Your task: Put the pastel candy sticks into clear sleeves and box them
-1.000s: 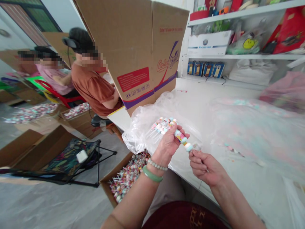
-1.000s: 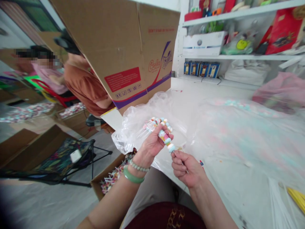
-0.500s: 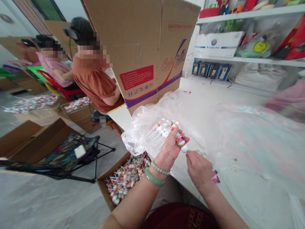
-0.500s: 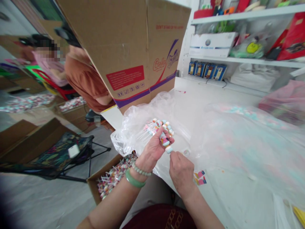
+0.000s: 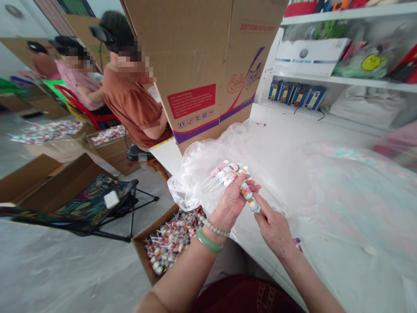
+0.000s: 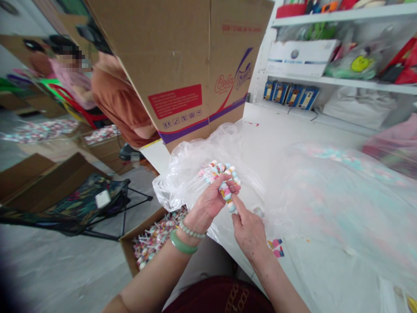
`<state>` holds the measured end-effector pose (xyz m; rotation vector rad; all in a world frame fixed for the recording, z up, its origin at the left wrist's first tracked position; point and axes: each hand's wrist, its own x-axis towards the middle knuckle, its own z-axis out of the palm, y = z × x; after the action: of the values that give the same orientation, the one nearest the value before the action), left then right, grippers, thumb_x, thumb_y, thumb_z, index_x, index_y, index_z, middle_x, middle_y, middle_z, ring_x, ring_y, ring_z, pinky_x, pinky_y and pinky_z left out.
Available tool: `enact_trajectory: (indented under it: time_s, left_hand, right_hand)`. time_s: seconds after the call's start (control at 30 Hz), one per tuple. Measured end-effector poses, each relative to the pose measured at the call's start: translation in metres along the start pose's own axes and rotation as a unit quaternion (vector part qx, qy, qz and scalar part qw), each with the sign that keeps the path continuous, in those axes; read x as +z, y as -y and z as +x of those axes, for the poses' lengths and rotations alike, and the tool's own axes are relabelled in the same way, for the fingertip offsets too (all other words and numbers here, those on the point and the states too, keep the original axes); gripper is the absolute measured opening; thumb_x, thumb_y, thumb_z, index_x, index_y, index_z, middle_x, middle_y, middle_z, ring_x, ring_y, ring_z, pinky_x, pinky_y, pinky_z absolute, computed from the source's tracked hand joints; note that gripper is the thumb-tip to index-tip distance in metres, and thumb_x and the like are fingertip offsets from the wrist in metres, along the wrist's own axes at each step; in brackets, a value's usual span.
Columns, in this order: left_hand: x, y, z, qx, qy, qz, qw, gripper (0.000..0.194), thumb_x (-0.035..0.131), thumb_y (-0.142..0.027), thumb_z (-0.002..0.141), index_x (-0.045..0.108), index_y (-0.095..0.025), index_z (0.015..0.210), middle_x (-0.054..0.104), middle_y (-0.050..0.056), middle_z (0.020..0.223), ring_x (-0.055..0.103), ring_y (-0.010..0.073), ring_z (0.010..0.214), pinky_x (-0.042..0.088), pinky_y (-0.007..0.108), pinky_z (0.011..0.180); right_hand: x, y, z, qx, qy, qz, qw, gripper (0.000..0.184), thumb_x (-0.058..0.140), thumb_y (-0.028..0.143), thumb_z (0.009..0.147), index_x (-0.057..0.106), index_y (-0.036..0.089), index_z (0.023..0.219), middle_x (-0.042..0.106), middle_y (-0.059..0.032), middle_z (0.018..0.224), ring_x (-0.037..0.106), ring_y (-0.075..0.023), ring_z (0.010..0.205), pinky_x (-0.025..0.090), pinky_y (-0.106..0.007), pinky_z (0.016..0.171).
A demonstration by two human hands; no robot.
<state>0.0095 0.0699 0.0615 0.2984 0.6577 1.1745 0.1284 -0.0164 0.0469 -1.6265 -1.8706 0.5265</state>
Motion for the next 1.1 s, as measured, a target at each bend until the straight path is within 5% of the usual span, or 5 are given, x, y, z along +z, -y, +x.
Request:
enact_trajectory:
  time_s: [0.37,0.63,0.77,1.03,1.1]
  left_hand:
    - [-0.003,0.012,-0.003,-0.026,0.025,0.029,0.999,0.035,0.054,-0.046,0.085,0.061,-0.012,0.082,0.062,0.006,0.062,0.065,0.0186,0.062,0.053,0.041,0.076]
    - [-0.005,0.009,0.004,-0.048,0.060,-0.009,0.997,0.027,0.061,-0.040,0.083,0.062,-0.012,0.080,0.063,0.005,0.070,0.063,0.0159,0.064,0.052,0.031,0.064]
    - [-0.010,0.005,0.005,-0.035,0.067,0.023,0.997,0.025,0.062,-0.038,0.081,0.063,-0.013,0.079,0.064,0.006,0.072,0.065,0.0189,0.067,0.052,0.035,0.071]
    - [-0.011,-0.001,-0.005,-0.015,0.173,0.042,0.984,0.032,0.066,-0.043,0.078,0.065,-0.011,0.084,0.065,0.008,0.078,0.067,0.0216,0.075,0.050,0.038,0.079]
    - [-0.010,-0.002,-0.008,-0.026,0.184,0.045,0.982,0.033,0.066,-0.043,0.077,0.065,-0.011,0.084,0.065,0.007,0.076,0.067,0.0216,0.074,0.050,0.040,0.081]
  right_hand:
    - [0.004,-0.005,0.008,-0.038,0.004,-0.148,0.988,0.048,0.040,0.017,0.086,0.055,0.028,0.131,0.073,-0.0068,0.081,0.064,-0.0206,0.063,0.041,-0.028,0.055]
    - [0.009,-0.013,0.012,0.130,-0.078,0.189,0.970,0.029,0.054,0.034,0.081,0.063,0.022,0.106,0.055,0.0047,0.054,0.050,-0.0129,0.050,0.039,-0.024,0.051]
    - [0.005,-0.010,0.016,0.233,-0.028,0.401,0.885,0.018,0.063,0.032,0.072,0.060,0.018,0.081,0.047,0.0071,0.046,0.035,-0.0064,0.038,0.022,-0.018,0.036]
    - [-0.013,-0.021,0.023,0.298,0.221,0.714,0.594,0.023,0.065,0.019,0.073,0.044,0.018,0.065,0.033,0.0122,0.046,0.007,0.0000,0.033,0.009,-0.013,0.030]
    - [-0.009,-0.021,0.020,0.296,0.256,0.728,0.563,0.029,0.062,0.020,0.076,0.038,0.019,0.061,0.028,0.0127,0.047,0.004,-0.0001,0.034,0.008,-0.013,0.030]
